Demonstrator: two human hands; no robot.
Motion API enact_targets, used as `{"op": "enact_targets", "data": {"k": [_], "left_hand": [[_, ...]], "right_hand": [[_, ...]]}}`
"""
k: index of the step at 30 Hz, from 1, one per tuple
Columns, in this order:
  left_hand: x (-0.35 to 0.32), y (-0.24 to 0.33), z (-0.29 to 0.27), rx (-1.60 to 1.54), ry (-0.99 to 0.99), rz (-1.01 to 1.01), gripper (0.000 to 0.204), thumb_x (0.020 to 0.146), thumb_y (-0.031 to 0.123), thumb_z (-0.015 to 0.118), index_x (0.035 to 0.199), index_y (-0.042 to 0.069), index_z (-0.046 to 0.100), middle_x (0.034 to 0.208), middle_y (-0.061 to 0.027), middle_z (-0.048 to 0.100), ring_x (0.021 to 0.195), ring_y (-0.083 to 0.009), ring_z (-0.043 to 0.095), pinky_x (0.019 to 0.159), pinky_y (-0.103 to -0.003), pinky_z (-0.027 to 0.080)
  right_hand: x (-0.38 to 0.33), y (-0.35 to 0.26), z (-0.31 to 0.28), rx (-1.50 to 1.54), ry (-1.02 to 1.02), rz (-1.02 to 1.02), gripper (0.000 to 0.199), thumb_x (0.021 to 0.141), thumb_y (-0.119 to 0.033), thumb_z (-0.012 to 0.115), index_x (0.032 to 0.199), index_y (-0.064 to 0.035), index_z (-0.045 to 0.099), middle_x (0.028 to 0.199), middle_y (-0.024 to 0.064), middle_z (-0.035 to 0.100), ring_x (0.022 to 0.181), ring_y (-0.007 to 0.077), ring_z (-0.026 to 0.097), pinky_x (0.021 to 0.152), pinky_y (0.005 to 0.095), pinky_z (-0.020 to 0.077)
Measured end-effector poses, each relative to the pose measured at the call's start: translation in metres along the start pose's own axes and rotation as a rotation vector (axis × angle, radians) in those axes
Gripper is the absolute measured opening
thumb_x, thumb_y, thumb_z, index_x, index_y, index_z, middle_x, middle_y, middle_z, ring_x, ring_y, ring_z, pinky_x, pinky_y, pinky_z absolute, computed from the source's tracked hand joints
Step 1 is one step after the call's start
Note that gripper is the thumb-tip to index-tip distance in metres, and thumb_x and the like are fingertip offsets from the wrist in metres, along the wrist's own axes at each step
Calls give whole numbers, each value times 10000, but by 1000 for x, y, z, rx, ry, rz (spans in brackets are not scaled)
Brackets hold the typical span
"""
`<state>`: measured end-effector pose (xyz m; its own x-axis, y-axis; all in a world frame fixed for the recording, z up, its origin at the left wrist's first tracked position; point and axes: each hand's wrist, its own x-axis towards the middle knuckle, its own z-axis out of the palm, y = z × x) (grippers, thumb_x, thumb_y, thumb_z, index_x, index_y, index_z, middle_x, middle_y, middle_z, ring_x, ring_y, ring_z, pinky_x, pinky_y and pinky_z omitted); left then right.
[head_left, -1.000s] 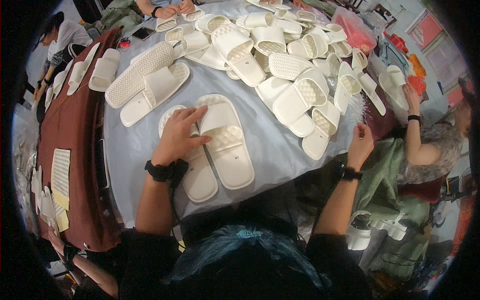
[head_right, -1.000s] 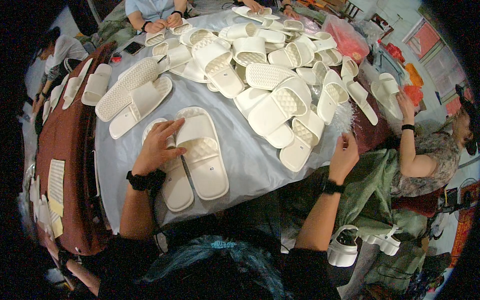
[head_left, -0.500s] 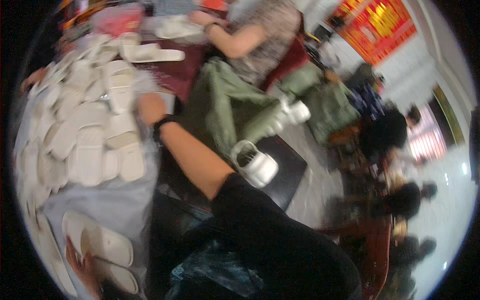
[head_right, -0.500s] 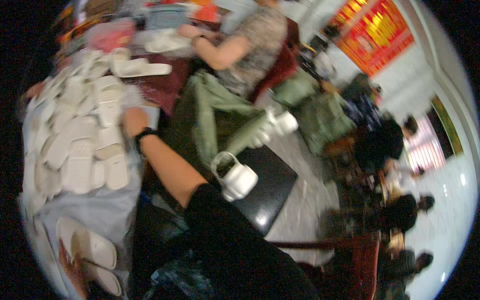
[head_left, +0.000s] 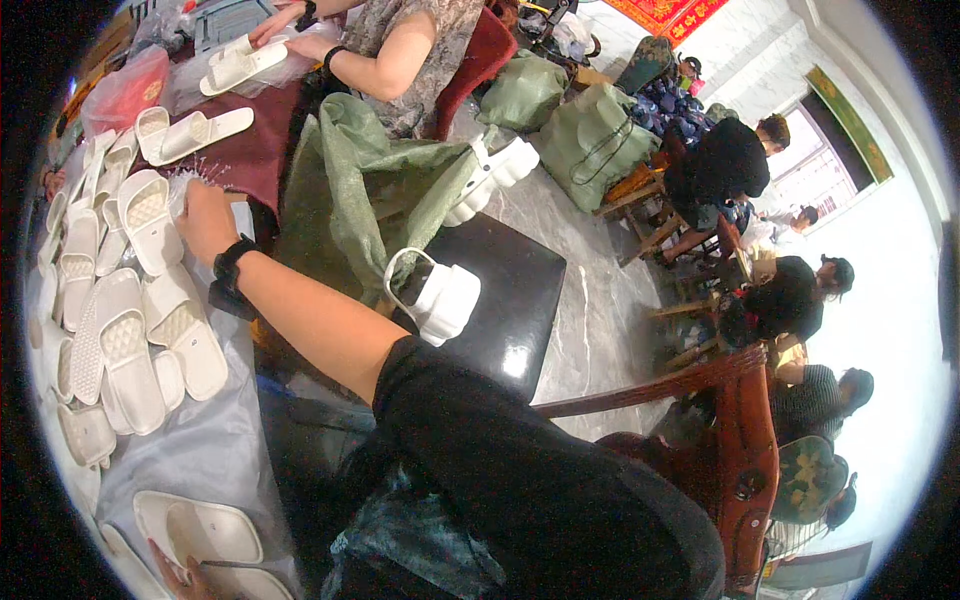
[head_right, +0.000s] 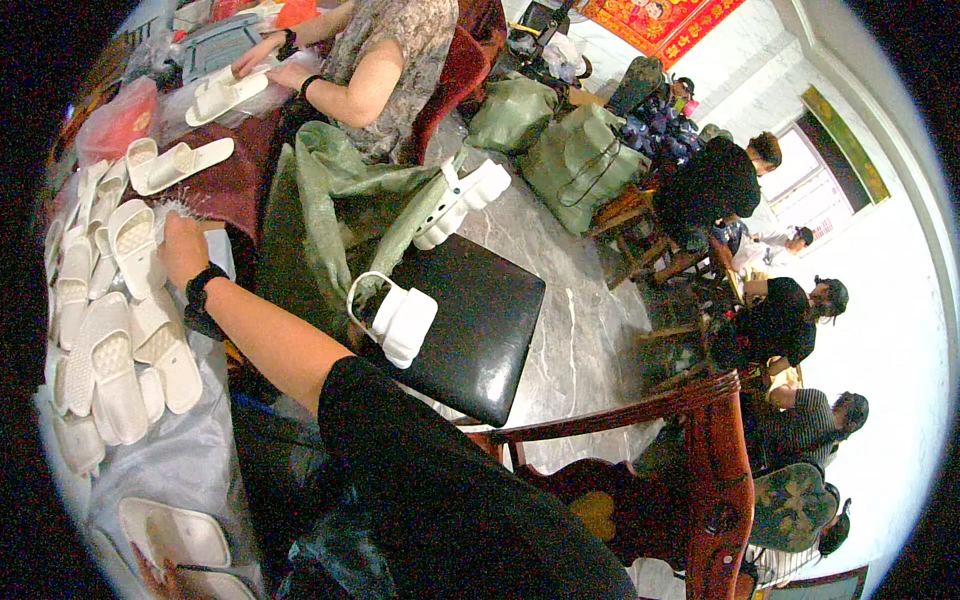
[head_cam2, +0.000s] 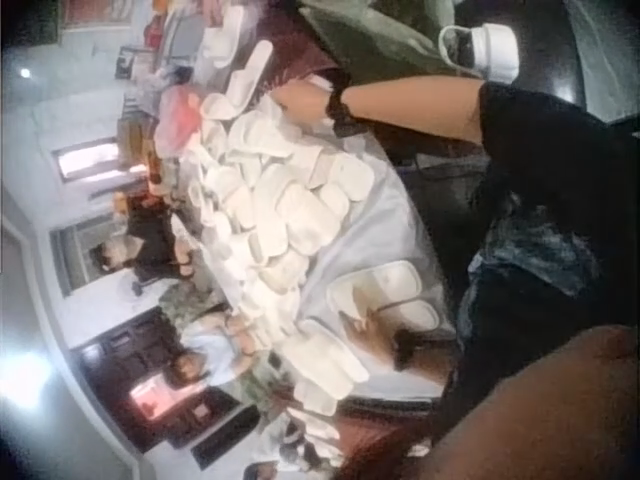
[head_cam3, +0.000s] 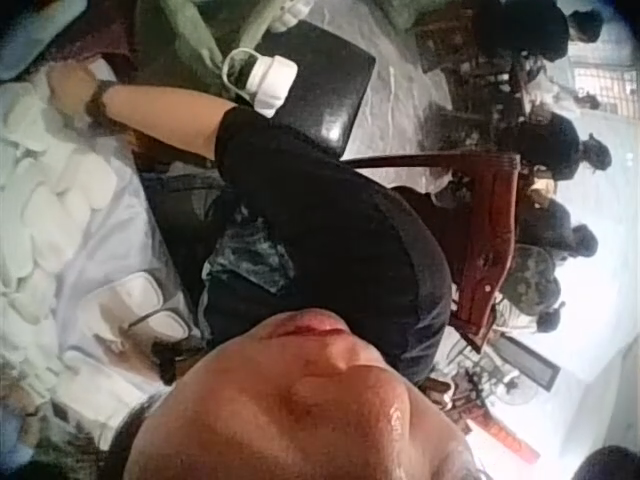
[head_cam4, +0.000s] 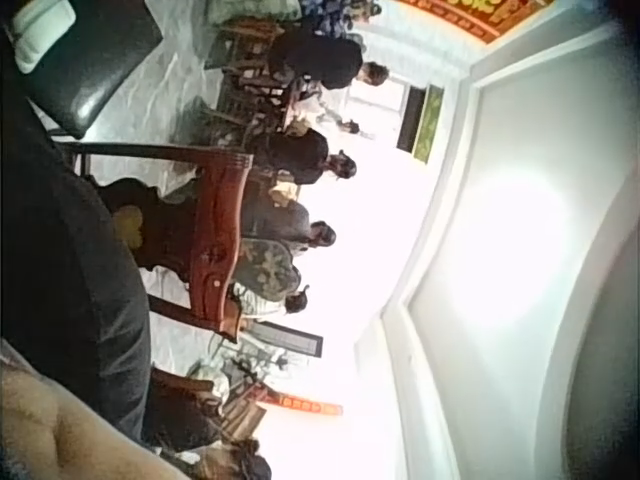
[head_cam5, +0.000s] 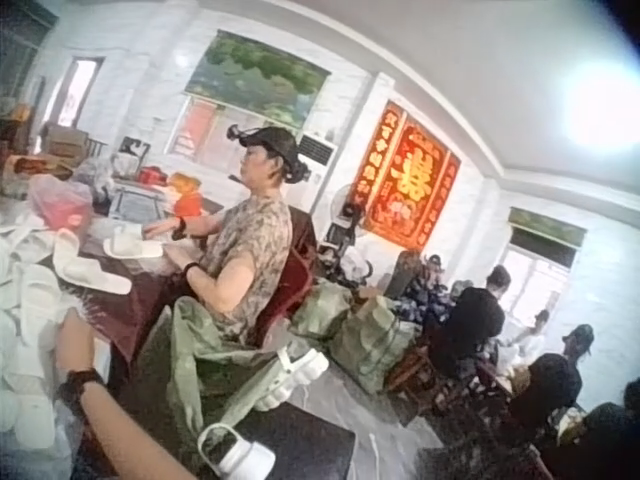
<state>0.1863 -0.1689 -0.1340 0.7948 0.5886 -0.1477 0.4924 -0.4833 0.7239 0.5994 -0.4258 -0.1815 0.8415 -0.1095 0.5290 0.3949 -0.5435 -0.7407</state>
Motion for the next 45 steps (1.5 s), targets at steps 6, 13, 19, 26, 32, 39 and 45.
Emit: {"op": "enact_targets", "data": {"k": [6,13,19,26,32,39,45], "left_hand": [[-8,4,4,-79,69,4,669,857,101,735,1456,62,439,1328,-279,518,1073,-315,583,865,-399,509],[2,-19,0,-105,48,152,677,845,113,752,1441,17,446,1262,-243,552,1021,-289,584,830,-391,500],[2,-19,0,-115,41,161,667,844,124,756,1427,-1,458,1124,-207,616,926,-268,593,806,-380,497],[2,-25,0,-174,35,125,665,846,89,739,1436,4,444,1174,-219,606,987,-287,593,852,-388,491],[-1,-8,10,-161,77,154,630,869,118,716,1430,6,451,1251,-231,585,1073,-313,580,918,-401,474],[14,-83,5,-230,174,211,694,798,-12,662,1451,76,442,1484,-136,393,1372,-279,384,1109,-424,359],[12,-41,8,152,224,247,744,682,89,753,1389,100,523,1315,-187,534,1240,-354,481,1047,-415,406]], "right_hand": [[-9,8,2,61,-44,83,42,719,-5,642,748,17,620,758,235,636,805,408,645,688,469,505],[-20,21,-9,-311,-343,120,133,803,-27,583,882,-2,687,915,246,683,907,410,673,770,457,558],[-24,36,-11,-404,-337,87,150,803,-39,595,916,-12,691,941,219,696,921,383,683,768,451,563],[-29,29,-11,-454,-383,90,167,793,-36,596,926,-14,695,944,221,694,917,373,686,768,452,557],[-27,28,-23,-488,-463,84,167,807,-76,601,904,-20,724,951,214,707,911,356,697,750,425,564],[-41,27,-17,-636,-632,-31,266,850,-254,577,881,-41,734,897,192,722,852,330,723,699,459,582],[-56,23,-77,-422,-539,-26,281,874,-255,556,910,-7,682,896,259,666,848,438,647,734,506,519]]}}
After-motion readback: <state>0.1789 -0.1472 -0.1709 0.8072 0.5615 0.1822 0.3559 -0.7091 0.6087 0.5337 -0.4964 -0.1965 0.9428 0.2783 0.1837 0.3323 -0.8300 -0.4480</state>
